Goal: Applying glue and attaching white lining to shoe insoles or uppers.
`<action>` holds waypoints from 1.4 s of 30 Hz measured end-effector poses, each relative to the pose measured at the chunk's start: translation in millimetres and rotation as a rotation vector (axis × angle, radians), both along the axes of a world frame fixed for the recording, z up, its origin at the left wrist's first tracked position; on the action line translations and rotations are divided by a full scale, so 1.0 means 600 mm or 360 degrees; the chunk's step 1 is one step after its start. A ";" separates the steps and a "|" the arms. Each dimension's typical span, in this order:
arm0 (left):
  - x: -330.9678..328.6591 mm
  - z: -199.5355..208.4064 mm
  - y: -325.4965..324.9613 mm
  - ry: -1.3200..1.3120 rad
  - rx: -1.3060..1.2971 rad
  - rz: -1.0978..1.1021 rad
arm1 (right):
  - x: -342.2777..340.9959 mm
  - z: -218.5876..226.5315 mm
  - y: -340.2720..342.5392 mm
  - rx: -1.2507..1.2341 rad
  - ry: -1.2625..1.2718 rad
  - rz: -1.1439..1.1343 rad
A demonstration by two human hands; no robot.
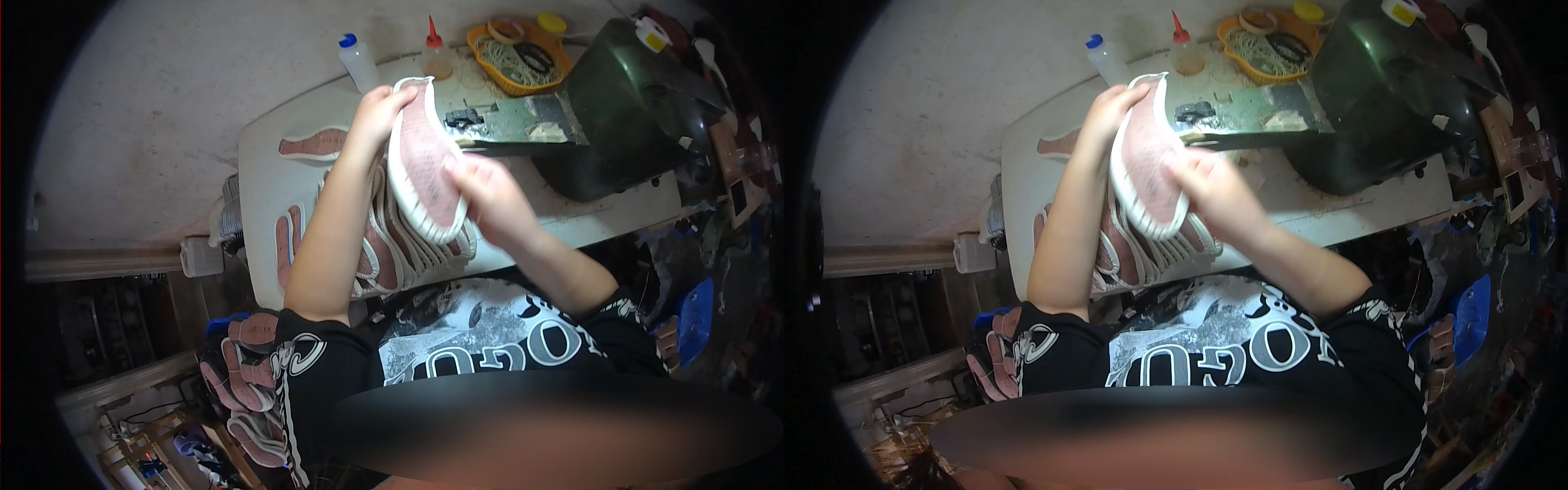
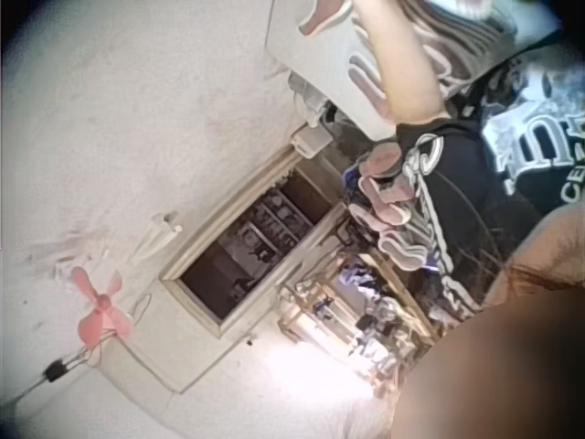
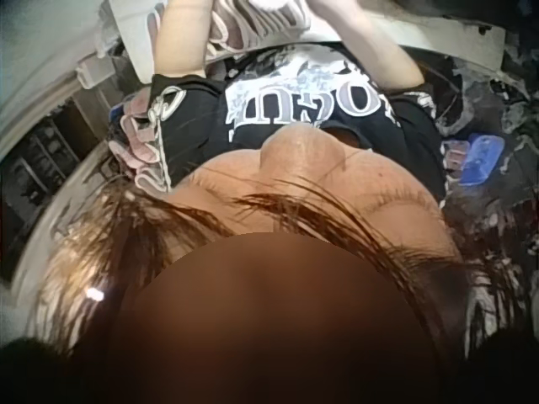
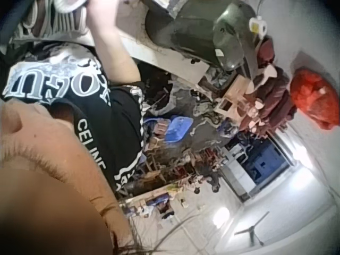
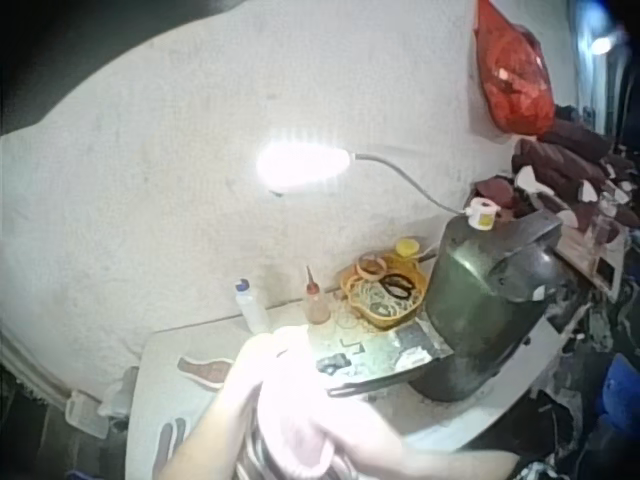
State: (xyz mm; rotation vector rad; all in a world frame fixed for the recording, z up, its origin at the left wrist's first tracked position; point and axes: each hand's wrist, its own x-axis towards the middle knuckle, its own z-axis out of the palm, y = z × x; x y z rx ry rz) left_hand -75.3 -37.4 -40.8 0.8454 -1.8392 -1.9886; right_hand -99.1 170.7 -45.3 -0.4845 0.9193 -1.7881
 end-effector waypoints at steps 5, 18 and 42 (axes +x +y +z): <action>0.127 0.087 0.116 0.0407 0.0602 0.0026 | 0.053 0.042 0.058 -0.0034 0.1718 0.0463; 0.198 -0.026 0.207 0.0487 0.1047 -0.0706 | 0.062 0.040 0.076 0.0006 0.0841 -0.0045; 0.182 0.042 0.207 0.0662 0.0279 -0.0369 | -0.001 0.050 0.088 0.0046 0.0633 0.0038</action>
